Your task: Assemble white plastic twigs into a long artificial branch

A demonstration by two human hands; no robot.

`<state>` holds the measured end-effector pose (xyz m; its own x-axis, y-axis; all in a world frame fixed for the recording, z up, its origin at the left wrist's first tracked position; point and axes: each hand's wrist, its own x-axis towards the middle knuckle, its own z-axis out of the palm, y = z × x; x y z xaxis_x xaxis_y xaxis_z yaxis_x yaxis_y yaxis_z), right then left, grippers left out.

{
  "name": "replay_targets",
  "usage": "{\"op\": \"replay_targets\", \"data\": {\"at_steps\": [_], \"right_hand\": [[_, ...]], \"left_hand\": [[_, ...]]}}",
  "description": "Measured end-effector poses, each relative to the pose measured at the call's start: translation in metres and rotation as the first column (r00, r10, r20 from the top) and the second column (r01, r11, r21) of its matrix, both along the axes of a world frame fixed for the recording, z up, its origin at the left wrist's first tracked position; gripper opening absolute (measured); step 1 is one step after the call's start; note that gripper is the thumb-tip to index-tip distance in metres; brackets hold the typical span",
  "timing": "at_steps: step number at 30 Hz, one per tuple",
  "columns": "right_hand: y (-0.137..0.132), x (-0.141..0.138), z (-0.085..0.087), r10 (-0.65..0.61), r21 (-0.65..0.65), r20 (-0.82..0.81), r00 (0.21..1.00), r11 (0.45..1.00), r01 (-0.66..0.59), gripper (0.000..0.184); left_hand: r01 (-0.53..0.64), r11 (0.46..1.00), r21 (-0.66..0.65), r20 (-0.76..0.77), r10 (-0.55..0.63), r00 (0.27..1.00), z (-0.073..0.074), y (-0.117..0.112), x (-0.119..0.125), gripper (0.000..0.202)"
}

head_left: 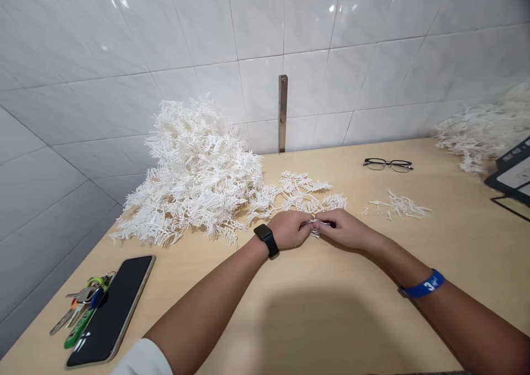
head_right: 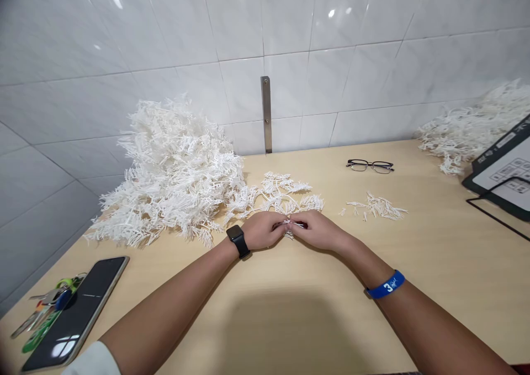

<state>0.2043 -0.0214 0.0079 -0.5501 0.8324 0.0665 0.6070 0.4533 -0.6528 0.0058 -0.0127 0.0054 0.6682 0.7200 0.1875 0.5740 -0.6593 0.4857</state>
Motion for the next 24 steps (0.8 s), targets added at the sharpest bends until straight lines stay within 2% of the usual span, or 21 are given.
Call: {"op": "replay_targets", "data": {"at_steps": [7,11,15,19,24], "right_hand": [[0.002,0.004,-0.004,-0.029,-0.084,-0.074,0.997,0.996,0.022,0.027],[0.001,0.003,-0.004,0.006,-0.190,-0.180,0.984,0.981,-0.041,0.026],[-0.004,0.000,-0.001,0.032,-0.244,-0.232,0.972,0.966,-0.090,0.031],[-0.006,0.000,0.000,0.025,-0.315,-0.265,0.964,0.943,-0.110,0.038],[-0.004,0.002,-0.003,0.048,-0.369,-0.302,0.952,0.915,-0.163,0.044]], "left_hand": [[-0.017,0.992,-0.121,0.078,0.027,0.997,0.004,-0.001,-0.002,0.031],[0.082,0.972,-0.220,0.174,-0.043,0.984,0.006,0.003,-0.004,0.031],[0.104,0.950,-0.294,0.198,-0.046,0.979,0.005,0.004,-0.004,0.024],[0.165,0.909,-0.383,0.250,-0.070,0.966,0.004,0.006,-0.005,0.031],[0.223,0.911,-0.347,0.319,-0.109,0.941,0.004,0.007,-0.002,0.026]]}}
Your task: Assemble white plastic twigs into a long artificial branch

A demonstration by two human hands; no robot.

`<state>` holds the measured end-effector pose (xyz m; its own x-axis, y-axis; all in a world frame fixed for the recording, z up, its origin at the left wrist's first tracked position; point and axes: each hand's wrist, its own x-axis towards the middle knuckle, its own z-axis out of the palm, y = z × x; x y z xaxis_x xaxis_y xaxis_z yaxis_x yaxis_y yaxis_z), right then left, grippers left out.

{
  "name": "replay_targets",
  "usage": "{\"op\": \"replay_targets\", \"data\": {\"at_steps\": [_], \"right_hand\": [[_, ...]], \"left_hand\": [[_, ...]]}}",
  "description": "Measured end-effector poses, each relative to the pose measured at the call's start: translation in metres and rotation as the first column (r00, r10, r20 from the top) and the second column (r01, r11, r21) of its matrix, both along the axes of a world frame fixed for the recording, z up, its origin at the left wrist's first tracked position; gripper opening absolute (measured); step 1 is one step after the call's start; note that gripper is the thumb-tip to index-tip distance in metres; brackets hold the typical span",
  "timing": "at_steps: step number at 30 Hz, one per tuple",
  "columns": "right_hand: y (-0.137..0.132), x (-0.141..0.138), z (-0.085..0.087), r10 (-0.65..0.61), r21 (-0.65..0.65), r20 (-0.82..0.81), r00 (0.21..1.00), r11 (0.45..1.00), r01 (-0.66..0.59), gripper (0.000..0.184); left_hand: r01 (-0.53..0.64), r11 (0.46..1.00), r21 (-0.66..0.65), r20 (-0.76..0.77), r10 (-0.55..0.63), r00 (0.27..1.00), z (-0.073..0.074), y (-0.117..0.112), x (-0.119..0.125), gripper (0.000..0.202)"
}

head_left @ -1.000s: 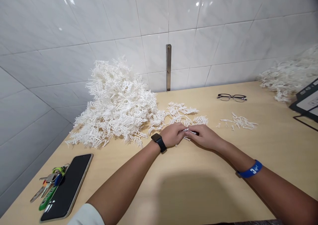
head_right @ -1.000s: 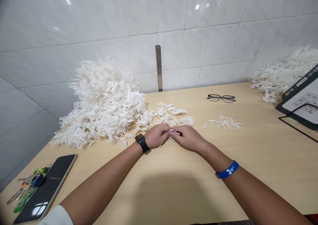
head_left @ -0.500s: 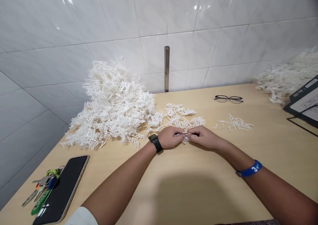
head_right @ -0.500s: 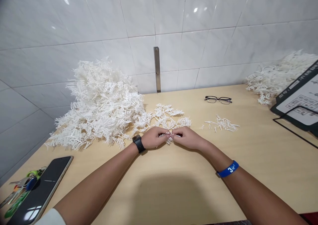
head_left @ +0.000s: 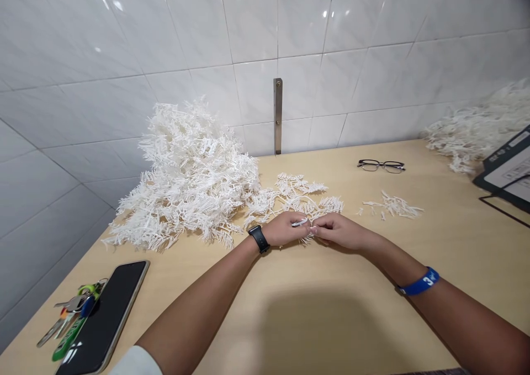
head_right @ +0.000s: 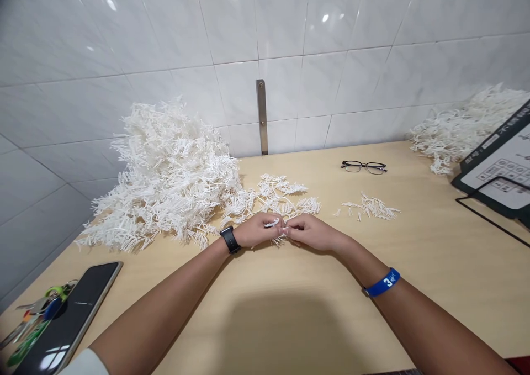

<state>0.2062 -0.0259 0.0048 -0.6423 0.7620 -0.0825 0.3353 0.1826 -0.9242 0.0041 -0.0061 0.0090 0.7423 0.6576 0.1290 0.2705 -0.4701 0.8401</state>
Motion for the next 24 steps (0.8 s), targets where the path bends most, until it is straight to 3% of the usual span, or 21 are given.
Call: {"op": "replay_targets", "data": {"at_steps": [5,11,19,24], "right_hand": [[0.000,-0.003,0.003,-0.018,0.069,0.097,0.995,0.998,0.011,0.031],[0.000,-0.005,0.007,-0.032,0.059,0.203,0.979,0.998,0.020,0.020],[0.003,0.006,0.012,0.076,-0.038,0.114,0.991,0.997,-0.072,0.024],[0.004,0.005,0.008,0.069,-0.119,-0.090,0.994,0.990,-0.079,0.030]], "left_hand": [[-0.054,0.993,0.106,0.010,0.053,0.999,-0.003,-0.005,0.006,0.016],[-0.041,0.998,0.042,-0.034,0.042,0.999,-0.004,-0.006,0.008,0.016],[0.009,0.983,-0.183,-0.011,-0.011,1.000,-0.003,-0.006,0.007,0.014],[0.089,0.967,-0.239,0.064,-0.076,0.995,-0.002,-0.003,0.008,0.017]]}}
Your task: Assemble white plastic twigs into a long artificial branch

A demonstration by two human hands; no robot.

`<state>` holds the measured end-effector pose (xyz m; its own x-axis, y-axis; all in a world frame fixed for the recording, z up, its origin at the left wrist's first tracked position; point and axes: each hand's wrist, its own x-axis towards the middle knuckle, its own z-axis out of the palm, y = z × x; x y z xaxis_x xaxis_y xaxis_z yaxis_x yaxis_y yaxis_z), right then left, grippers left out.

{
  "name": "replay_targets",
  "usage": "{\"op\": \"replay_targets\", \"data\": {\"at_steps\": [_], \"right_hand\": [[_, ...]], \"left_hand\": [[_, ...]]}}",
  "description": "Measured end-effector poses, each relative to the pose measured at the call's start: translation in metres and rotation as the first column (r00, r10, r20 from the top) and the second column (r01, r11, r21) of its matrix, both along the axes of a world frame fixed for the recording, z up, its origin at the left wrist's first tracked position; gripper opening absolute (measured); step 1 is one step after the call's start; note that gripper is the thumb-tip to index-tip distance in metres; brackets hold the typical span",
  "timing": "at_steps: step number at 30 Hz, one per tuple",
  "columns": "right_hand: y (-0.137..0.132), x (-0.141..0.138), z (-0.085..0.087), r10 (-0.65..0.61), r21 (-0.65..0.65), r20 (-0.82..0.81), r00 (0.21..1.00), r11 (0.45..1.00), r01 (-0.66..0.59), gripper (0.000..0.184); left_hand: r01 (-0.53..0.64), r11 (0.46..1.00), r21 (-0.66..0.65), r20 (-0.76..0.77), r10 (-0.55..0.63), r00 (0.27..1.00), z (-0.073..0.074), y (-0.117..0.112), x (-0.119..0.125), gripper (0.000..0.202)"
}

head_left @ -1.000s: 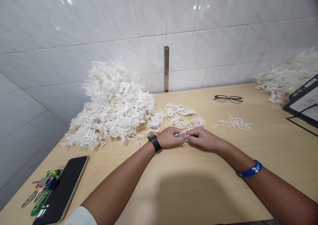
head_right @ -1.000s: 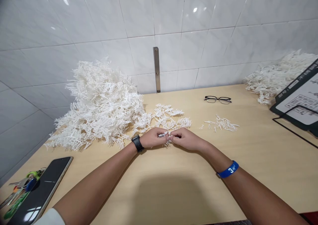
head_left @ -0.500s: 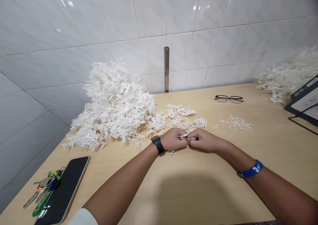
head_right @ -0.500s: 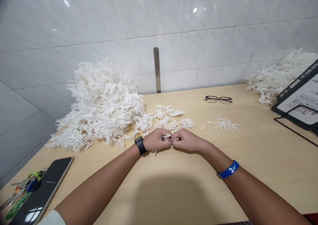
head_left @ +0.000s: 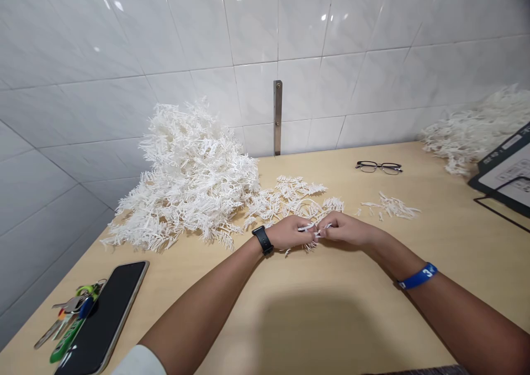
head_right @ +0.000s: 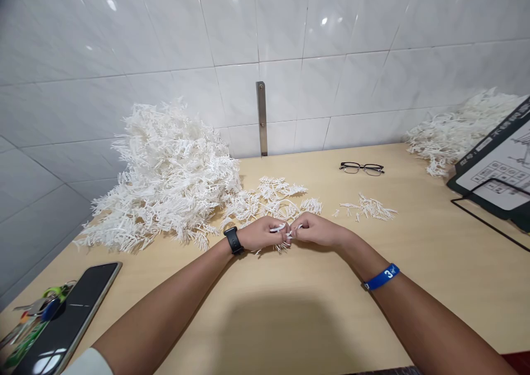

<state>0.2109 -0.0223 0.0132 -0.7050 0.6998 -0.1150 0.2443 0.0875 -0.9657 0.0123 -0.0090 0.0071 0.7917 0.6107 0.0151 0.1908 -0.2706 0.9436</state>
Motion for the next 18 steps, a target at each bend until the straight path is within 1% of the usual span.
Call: {"op": "replay_targets", "data": {"at_steps": [2,3,5,6,8,9,11,12,13,14,15,16,18], "right_hand": [[0.002,-0.003,-0.004,-0.072,-0.057,-0.100,0.992,0.996,0.066,0.031],[0.003,-0.003,-0.005,-0.131,-0.078,-0.148,0.980,0.990,0.121,0.032],[0.009,0.003,-0.001,-0.293,-0.087,-0.251,0.923,0.956,0.280,0.036],[0.013,0.009,0.002,-0.397,-0.080,-0.311,0.864,0.916,0.392,0.038],[0.021,0.025,0.012,-0.561,-0.034,-0.409,0.720,0.797,0.602,0.038],[0.024,0.033,0.016,-0.618,0.014,-0.409,0.671,0.731,0.682,0.036],[0.027,0.044,0.019,-0.723,0.143,-0.322,0.612,0.602,0.786,0.035],[0.028,0.048,0.019,-0.772,0.234,-0.250,0.585,0.538,0.810,0.037],[0.027,0.049,0.017,-0.813,0.334,-0.170,0.556,0.484,0.809,0.040],[0.027,0.050,0.014,-0.846,0.433,-0.089,0.526,0.443,0.785,0.042],[0.026,0.050,0.012,-0.866,0.519,-0.009,0.501,0.424,0.742,0.044],[0.026,0.050,0.010,-0.877,0.585,0.068,0.476,0.422,0.693,0.045],[0.026,0.052,0.008,-0.881,0.650,0.215,0.421,0.451,0.612,0.043]], "left_hand": [[0.001,0.999,-0.042,0.037,0.001,0.999,0.000,0.001,0.000,0.023],[-0.001,0.998,-0.063,0.050,0.004,0.999,0.000,0.001,0.000,0.026],[0.008,0.996,-0.088,0.071,-0.002,0.997,-0.001,0.002,-0.001,0.032],[0.021,0.996,-0.091,0.084,-0.014,0.996,-0.002,0.002,-0.001,0.034],[0.040,0.996,-0.074,0.115,-0.032,0.993,-0.004,0.002,-0.002,0.038],[0.038,0.997,-0.063,0.127,-0.030,0.991,-0.005,0.003,-0.002,0.041],[0.003,0.999,-0.047,0.137,0.003,0.991,-0.007,0.004,-0.002,0.045],[-0.019,0.999,-0.048,0.138,0.025,0.990,-0.008,0.005,-0.001,0.048],[-0.039,0.998,-0.058,0.137,0.047,0.989,-0.009,0.006,-0.001,0.049],[-0.056,0.996,-0.076,0.137,0.066,0.988,-0.010,0.007,-0.001,0.051],[-0.070,0.993,-0.097,0.139,0.083,0.987,-0.011,0.007,-0.001,0.052],[-0.082,0.990,-0.116,0.142,0.098,0.985,-0.012,0.008,0.000,0.053],[-0.093,0.987,-0.133,0.148,0.112,0.983,-0.012,0.008,0.000,0.051]]}}
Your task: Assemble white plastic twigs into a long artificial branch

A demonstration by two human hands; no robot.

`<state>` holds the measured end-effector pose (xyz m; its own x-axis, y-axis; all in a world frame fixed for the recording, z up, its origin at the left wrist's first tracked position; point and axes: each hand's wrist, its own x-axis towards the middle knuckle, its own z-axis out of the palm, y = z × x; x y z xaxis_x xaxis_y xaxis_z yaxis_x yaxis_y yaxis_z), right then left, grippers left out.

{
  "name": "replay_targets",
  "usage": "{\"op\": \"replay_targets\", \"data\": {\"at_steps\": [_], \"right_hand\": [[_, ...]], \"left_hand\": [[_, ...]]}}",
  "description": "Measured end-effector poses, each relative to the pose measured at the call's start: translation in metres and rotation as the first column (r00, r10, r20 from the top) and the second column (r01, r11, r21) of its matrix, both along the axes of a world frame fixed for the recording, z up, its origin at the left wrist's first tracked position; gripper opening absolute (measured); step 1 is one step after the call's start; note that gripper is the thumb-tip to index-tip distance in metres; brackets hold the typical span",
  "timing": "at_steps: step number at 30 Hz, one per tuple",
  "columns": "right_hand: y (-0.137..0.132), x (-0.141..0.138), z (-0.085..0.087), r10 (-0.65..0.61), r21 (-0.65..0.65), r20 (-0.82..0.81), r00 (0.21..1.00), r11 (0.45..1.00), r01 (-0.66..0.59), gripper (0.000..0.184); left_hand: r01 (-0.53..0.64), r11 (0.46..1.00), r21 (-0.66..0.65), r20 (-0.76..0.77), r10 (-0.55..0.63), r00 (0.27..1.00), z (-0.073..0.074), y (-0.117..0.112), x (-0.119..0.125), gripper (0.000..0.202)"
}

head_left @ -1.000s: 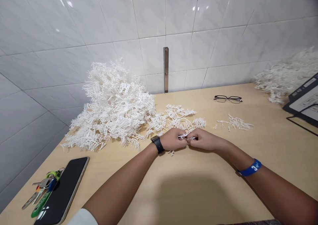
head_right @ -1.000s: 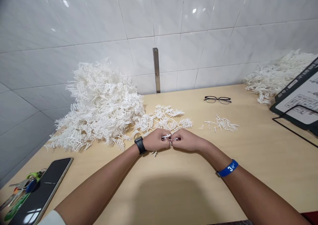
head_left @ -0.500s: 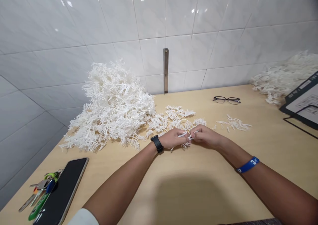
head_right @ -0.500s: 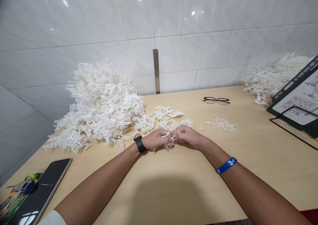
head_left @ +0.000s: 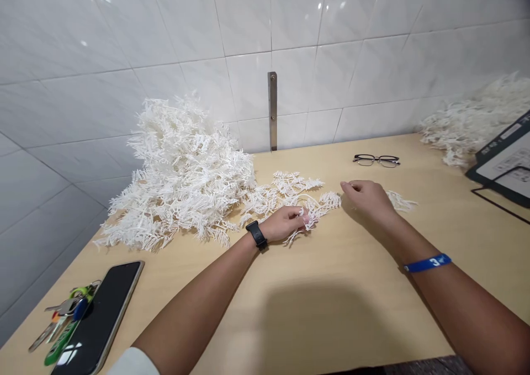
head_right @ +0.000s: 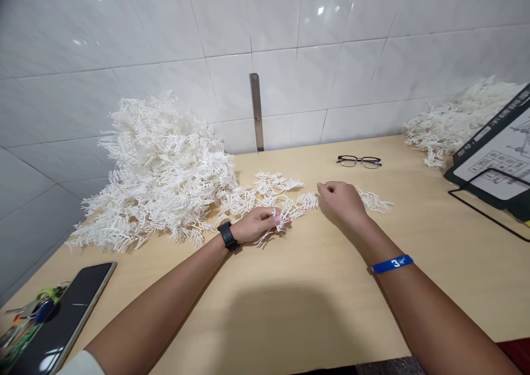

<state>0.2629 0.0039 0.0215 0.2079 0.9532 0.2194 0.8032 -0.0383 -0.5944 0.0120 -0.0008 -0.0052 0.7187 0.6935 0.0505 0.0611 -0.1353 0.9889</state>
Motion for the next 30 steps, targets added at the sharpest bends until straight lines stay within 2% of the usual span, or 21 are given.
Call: {"op": "replay_targets", "data": {"at_steps": [2,5,7,8,10,12,14,17,19,23,27,30], "right_hand": [[0.002,0.006,0.002,-0.044,-0.114,0.115,0.992,0.992,0.057,0.039],[0.004,0.017,0.009,-0.083,-0.271,0.249,0.965,0.951,0.152,0.035],[0.003,0.019,0.013,-0.094,-0.292,0.275,0.957,0.940,0.177,0.037],[0.002,0.017,0.014,-0.088,-0.263,0.250,0.964,0.952,0.155,0.040],[-0.003,0.006,0.015,0.006,-0.142,0.111,0.994,0.990,0.010,0.046],[-0.009,-0.011,0.015,0.230,-0.007,-0.076,0.970,0.973,-0.232,0.045],[-0.017,-0.029,0.014,0.466,0.014,-0.214,0.858,0.880,-0.475,0.039],[-0.026,-0.047,0.011,0.631,-0.085,-0.340,0.697,0.718,-0.691,0.034],[-0.029,-0.051,0.008,0.656,-0.123,-0.366,0.660,0.669,-0.733,0.034],[-0.029,-0.050,0.003,0.667,-0.144,-0.355,0.655,0.653,-0.743,0.039],[-0.029,-0.050,0.002,0.671,-0.167,-0.381,0.636,0.627,-0.761,0.042],[-0.031,-0.053,0.002,0.668,-0.182,-0.453,0.590,0.579,-0.795,0.037]], "left_hand": [[-0.001,1.000,0.012,0.005,0.001,1.000,0.000,0.000,0.000,0.049],[-0.012,0.999,0.045,-0.013,0.013,1.000,0.002,-0.001,0.000,0.045],[-0.022,0.997,0.067,-0.026,0.024,0.999,0.003,-0.001,0.000,0.042],[-0.024,0.996,0.081,-0.031,0.027,0.999,0.004,-0.002,0.000,0.041],[-0.022,0.992,0.122,-0.038,0.027,0.999,0.005,-0.003,0.001,0.040],[-0.019,0.984,0.176,-0.046,0.027,0.999,0.006,-0.003,0.001,0.040],[-0.027,0.976,0.215,-0.047,0.038,0.998,0.007,-0.004,0.002,0.041],[-0.024,0.975,0.220,-0.057,0.037,0.998,0.008,-0.006,0.002,0.045],[-0.007,0.981,0.196,-0.087,0.024,0.996,0.010,-0.008,0.002,0.050],[0.012,0.992,0.122,-0.117,0.003,0.993,0.014,-0.011,0.002,0.053],[0.021,0.994,0.106,-0.093,-0.011,0.996,0.014,-0.009,0.001,0.047],[0.004,0.996,0.093,-0.093,0.005,0.996,0.012,-0.007,0.000,0.041]]}}
